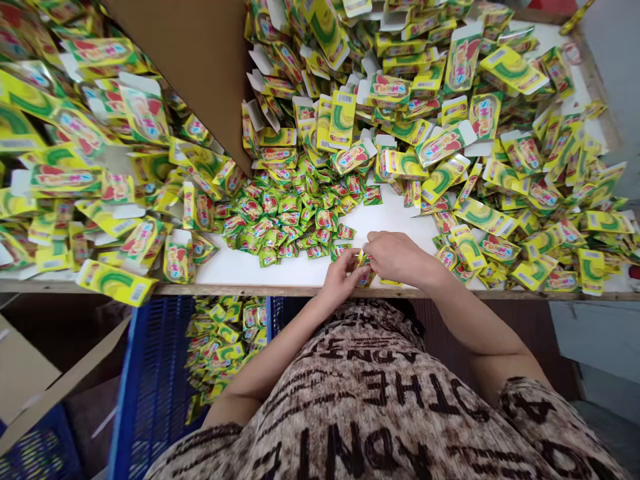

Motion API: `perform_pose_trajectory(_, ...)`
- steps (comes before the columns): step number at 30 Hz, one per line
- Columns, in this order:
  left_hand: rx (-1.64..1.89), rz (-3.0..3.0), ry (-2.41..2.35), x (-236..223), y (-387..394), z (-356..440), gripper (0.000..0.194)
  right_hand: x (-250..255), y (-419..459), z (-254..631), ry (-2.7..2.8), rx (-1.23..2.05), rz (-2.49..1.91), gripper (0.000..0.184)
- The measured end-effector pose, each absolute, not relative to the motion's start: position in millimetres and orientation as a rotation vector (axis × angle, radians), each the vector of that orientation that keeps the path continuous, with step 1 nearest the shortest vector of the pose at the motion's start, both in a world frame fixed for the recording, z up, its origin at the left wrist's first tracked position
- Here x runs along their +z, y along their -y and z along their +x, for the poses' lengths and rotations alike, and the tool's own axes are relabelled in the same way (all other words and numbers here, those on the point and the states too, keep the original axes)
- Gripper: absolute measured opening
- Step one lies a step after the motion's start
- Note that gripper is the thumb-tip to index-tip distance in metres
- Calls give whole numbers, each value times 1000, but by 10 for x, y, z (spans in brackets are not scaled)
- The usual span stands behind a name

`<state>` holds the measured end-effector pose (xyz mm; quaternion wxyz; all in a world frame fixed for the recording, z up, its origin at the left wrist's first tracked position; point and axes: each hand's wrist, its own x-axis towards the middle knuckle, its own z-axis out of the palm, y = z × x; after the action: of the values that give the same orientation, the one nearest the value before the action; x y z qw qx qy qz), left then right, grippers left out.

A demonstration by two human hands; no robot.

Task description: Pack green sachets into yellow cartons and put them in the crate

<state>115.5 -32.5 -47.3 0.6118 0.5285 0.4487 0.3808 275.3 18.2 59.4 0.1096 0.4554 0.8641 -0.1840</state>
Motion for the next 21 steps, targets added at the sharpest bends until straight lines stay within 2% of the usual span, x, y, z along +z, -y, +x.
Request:
perform_pose_trajectory(7,940,1082,-999,-439,270,1127,29,560,-239,2823,-2695,-667,1471,18)
perform_pose_trajectory(12,931,1058,-961,-479,298,1160,30,508,-222,2789,-2732,-525,1217,19)
perform_pose_trajectory(15,936,988,-938,-492,309,1157,29,520,-211,2819,-2770,-608,1145,15)
perform_pose_trajectory(18,965,888,-888,-498,322,1114,28,518,-218,2913,-2817,-831,1250,35)
perform_pose_trajectory(19,969,869,-883,-500,328,1100,28,504,-223,2943,-2825,-869,1334,34)
perform_pose_trajectory(21,955,848,-871,-505,337,1089,29,454,-229,2982,-2842,-883,1468,20)
